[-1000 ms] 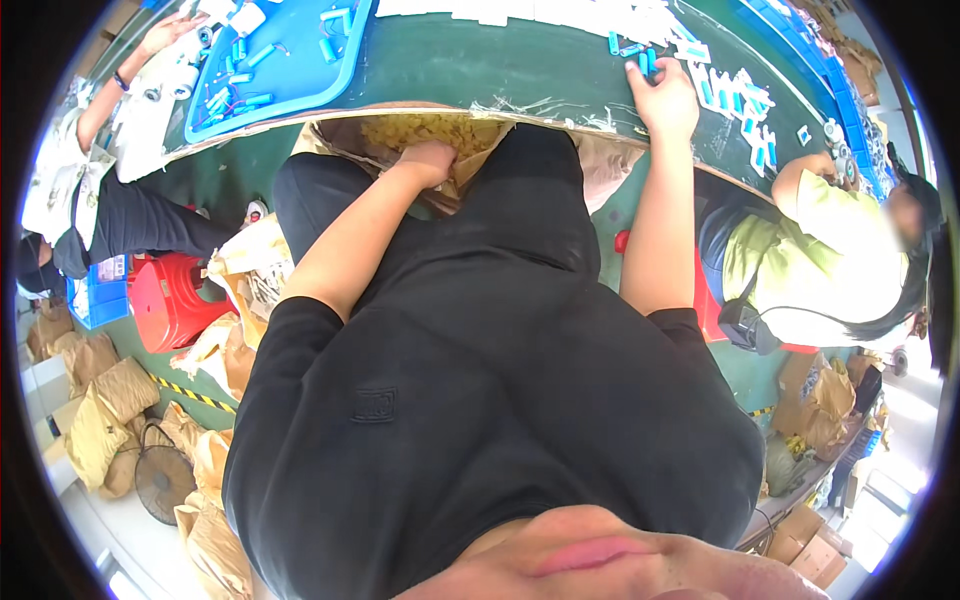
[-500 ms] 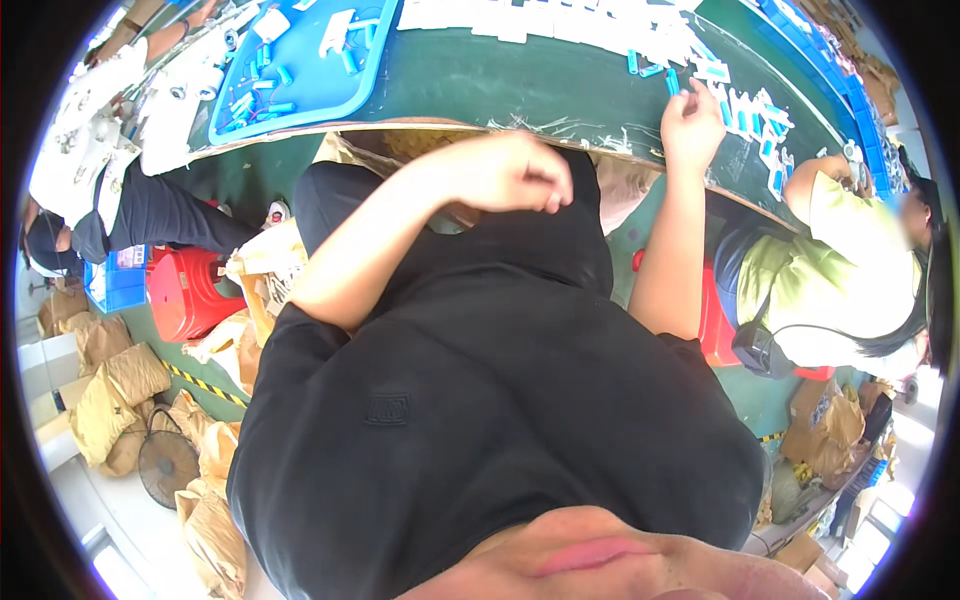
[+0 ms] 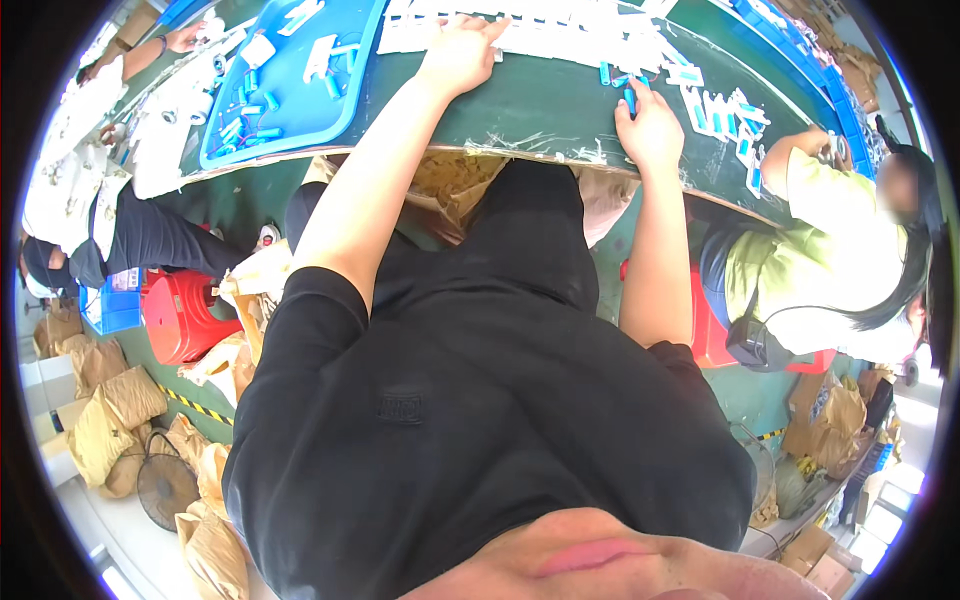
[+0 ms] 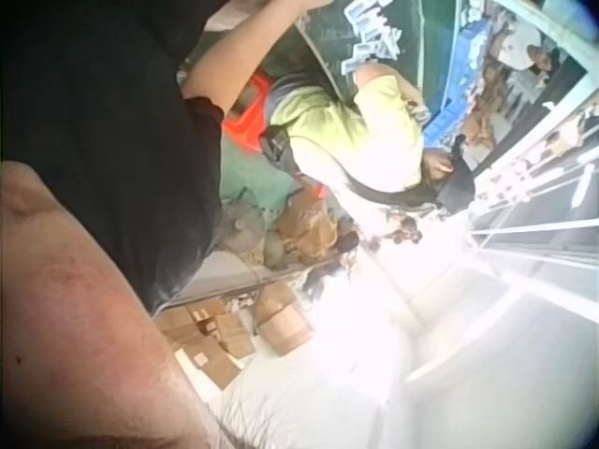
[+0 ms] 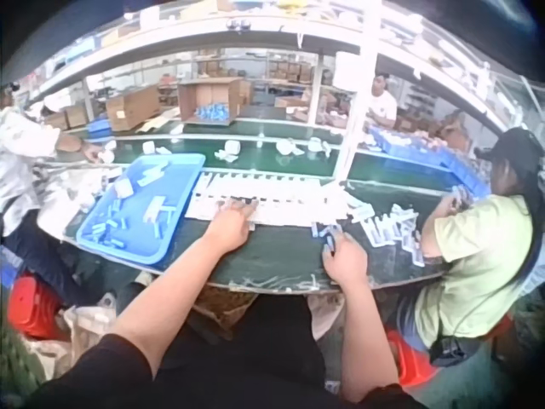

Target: Assembling small electronic components at a production line.

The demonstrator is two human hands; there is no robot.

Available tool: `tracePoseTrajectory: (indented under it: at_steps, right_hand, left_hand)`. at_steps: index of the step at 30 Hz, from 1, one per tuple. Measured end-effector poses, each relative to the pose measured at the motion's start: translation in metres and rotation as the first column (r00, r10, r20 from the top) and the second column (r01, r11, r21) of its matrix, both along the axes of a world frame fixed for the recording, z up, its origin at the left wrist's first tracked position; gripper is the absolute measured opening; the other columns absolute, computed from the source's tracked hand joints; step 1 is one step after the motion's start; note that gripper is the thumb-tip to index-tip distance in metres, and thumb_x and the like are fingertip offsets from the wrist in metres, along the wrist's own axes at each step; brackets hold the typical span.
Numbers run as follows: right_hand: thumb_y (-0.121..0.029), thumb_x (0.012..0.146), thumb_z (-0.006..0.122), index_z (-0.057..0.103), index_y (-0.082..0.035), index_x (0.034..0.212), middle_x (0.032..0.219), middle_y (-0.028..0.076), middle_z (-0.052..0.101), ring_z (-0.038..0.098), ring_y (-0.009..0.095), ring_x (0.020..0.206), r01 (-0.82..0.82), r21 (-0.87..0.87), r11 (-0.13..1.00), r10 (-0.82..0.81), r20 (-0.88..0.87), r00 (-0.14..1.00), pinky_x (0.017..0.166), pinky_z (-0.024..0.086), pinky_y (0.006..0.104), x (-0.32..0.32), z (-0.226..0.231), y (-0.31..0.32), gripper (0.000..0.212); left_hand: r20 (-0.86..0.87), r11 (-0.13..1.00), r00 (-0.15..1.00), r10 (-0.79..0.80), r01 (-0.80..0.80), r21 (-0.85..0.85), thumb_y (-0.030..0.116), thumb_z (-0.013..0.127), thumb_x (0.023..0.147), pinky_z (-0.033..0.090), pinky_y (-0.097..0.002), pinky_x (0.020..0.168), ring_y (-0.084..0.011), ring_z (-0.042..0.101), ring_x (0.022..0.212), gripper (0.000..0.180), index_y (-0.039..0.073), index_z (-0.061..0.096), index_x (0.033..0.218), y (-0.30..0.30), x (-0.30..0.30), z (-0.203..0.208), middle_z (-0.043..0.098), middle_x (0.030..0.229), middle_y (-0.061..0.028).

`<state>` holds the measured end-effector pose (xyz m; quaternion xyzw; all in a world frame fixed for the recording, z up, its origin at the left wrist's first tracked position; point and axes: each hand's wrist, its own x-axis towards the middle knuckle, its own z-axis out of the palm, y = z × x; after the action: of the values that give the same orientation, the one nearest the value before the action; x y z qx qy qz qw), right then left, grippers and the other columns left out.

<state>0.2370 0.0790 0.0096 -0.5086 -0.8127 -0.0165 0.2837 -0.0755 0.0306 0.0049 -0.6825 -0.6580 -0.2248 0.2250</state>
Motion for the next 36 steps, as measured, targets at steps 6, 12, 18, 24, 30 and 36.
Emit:
tracePoseTrajectory:
  at_steps: [6, 12, 18, 24, 30, 36]
  right_hand:
    - [-0.026, 0.089, 0.058, 0.070, -0.009, 0.124, 0.112, 0.017, 0.072, 0.070, 0.038, 0.103, -0.013, 0.046, 0.999, 0.019, -0.135, 0.991, 0.091, 0.056, 0.0458, 0.007, -0.011, 0.013, 0.040]
    - [-0.008, 0.089, 0.061, 0.071, -0.002, 0.117, 0.075, 0.008, 0.065, 0.058, 0.015, 0.062, -0.052, 0.191, 0.980, 0.163, -0.631, 0.758, 0.062, 0.051, 0.0295, 0.013, -0.016, 0.023, 0.030]
    - [-0.002, 0.098, 0.066, 0.068, -0.003, 0.124, 0.080, -0.006, 0.060, 0.053, 0.002, 0.070, -0.178, 0.041, 0.983, 0.145, -0.767, 0.625, 0.066, 0.043, 0.0190, 0.021, -0.030, 0.031, 0.026]
    - [-0.008, 0.088, 0.079, 0.076, -0.010, 0.113, 0.072, -0.010, 0.055, 0.043, 0.000, 0.060, -0.561, -0.164, 0.811, 0.396, -0.551, 0.734, 0.055, 0.035, 0.0192, 0.012, -0.016, 0.001, 0.025]
    - [-0.014, 0.087, 0.079, 0.076, -0.008, 0.112, 0.067, -0.005, 0.056, 0.044, 0.003, 0.056, -0.455, -0.127, 0.881, 0.351, -0.468, 0.811, 0.054, 0.038, 0.0223, 0.013, -0.014, -0.001, 0.026]
    - [-0.015, 0.086, 0.077, 0.077, -0.009, 0.109, 0.065, -0.001, 0.059, 0.050, 0.009, 0.055, -0.427, -0.101, 0.898, 0.356, -0.402, 0.844, 0.056, 0.044, 0.0271, 0.009, -0.009, -0.002, 0.024]
  left_hand:
    - [0.533, 0.873, 0.695, -0.482, 0.330, 0.359, 0.000, 0.061, 0.091, 0.047, -0.0318, 0.062, -0.0158, 0.057, 0.068, 0.003, 0.002, 0.060, 0.092, -0.039, 0.031, 0.056, 0.060, 0.080, -0.0070]
    - [0.873, 0.883, 0.277, -0.402, 0.369, 0.289, 0.011, 0.079, 0.091, 0.057, -0.0279, 0.086, -0.0110, 0.070, 0.092, 0.015, 0.003, 0.074, 0.103, -0.047, 0.032, 0.001, 0.075, 0.099, -0.0024]
    - [0.876, 0.815, -0.022, -0.481, 0.358, 0.456, 0.004, 0.076, 0.091, 0.056, -0.0265, 0.090, -0.0092, 0.070, 0.096, 0.014, 0.002, 0.075, 0.105, -0.060, 0.044, -0.016, 0.076, 0.103, -0.0030]
    - [0.636, 0.754, 0.442, -0.632, 0.541, 0.373, -0.001, 0.072, 0.083, 0.057, -0.0350, 0.094, -0.0238, 0.072, 0.104, 0.020, 0.006, 0.077, 0.100, -0.078, 0.049, -0.001, 0.076, 0.104, -0.0090]
    - [0.338, 0.815, 0.758, -0.558, 0.576, 0.052, -0.001, 0.058, 0.072, 0.052, -0.0421, 0.102, -0.0322, 0.064, 0.115, 0.028, 0.003, 0.073, 0.095, -0.088, 0.066, -0.005, 0.070, 0.114, -0.0109]
    - [0.436, 0.818, 0.713, -0.548, 0.566, 0.103, 0.013, 0.070, 0.072, 0.045, -0.0468, 0.110, -0.0377, 0.052, 0.130, 0.044, 0.007, 0.065, 0.116, -0.092, 0.052, 0.005, 0.062, 0.131, -0.0138]
